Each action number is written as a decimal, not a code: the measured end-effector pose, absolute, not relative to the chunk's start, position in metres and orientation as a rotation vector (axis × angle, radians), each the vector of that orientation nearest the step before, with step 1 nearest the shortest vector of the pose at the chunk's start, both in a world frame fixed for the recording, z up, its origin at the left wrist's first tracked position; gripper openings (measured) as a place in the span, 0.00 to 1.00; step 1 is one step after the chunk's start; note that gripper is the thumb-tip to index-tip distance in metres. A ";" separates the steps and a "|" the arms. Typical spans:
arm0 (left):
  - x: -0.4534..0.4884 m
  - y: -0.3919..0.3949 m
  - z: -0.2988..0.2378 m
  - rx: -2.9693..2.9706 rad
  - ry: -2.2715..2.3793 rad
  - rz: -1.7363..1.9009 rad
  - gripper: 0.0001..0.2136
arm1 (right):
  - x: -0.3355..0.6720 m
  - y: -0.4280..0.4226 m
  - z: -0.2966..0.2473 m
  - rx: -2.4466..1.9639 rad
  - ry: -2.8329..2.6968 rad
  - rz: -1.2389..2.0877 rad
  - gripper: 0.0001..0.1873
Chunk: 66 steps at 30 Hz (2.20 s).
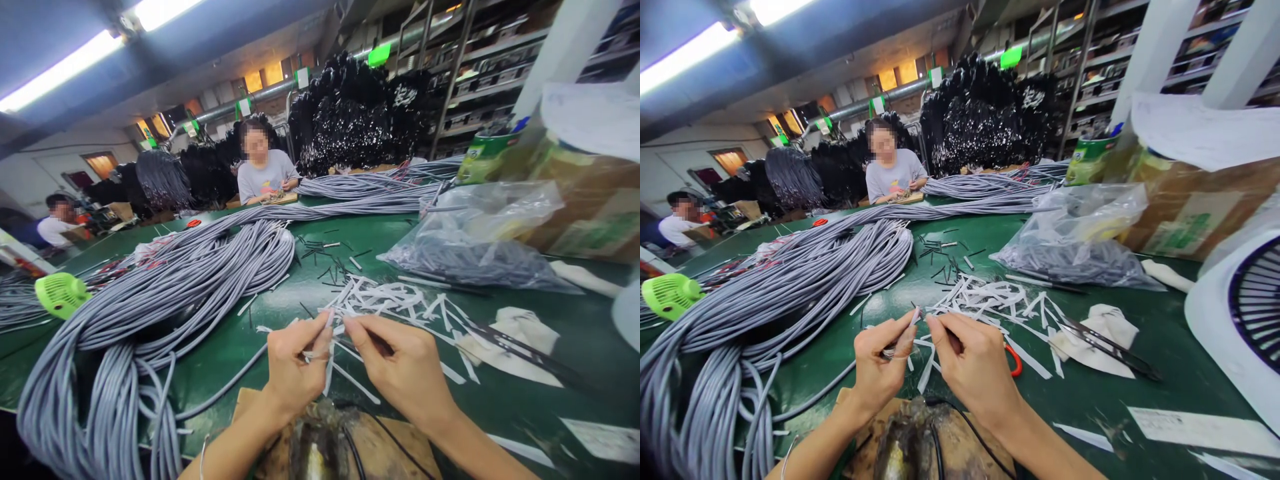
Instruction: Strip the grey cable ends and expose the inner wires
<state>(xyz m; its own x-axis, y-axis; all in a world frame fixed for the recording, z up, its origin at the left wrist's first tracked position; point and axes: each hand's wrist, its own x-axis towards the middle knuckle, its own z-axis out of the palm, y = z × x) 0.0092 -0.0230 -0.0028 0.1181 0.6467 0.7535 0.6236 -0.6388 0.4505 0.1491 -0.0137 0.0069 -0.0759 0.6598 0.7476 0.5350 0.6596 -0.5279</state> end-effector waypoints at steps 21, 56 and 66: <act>-0.003 -0.014 0.006 2.336 1.172 1.240 0.12 | 0.167 0.002 0.020 -0.967 -1.799 0.809 0.18; 0.000 -0.017 0.005 2.274 1.174 1.276 0.17 | 0.167 0.004 0.019 -0.889 -1.779 0.763 0.22; 0.002 -0.012 -0.005 2.559 1.266 1.339 0.12 | 0.169 -0.004 0.017 -0.878 -1.720 0.552 0.11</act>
<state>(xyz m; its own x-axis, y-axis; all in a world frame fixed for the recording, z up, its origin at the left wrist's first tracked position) 0.0017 -0.0124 -0.0047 0.3171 0.6466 0.6938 0.6566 -0.6775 0.3315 0.1687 -0.0041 0.0173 -0.1518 0.7820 0.6045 0.2840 0.6203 -0.7311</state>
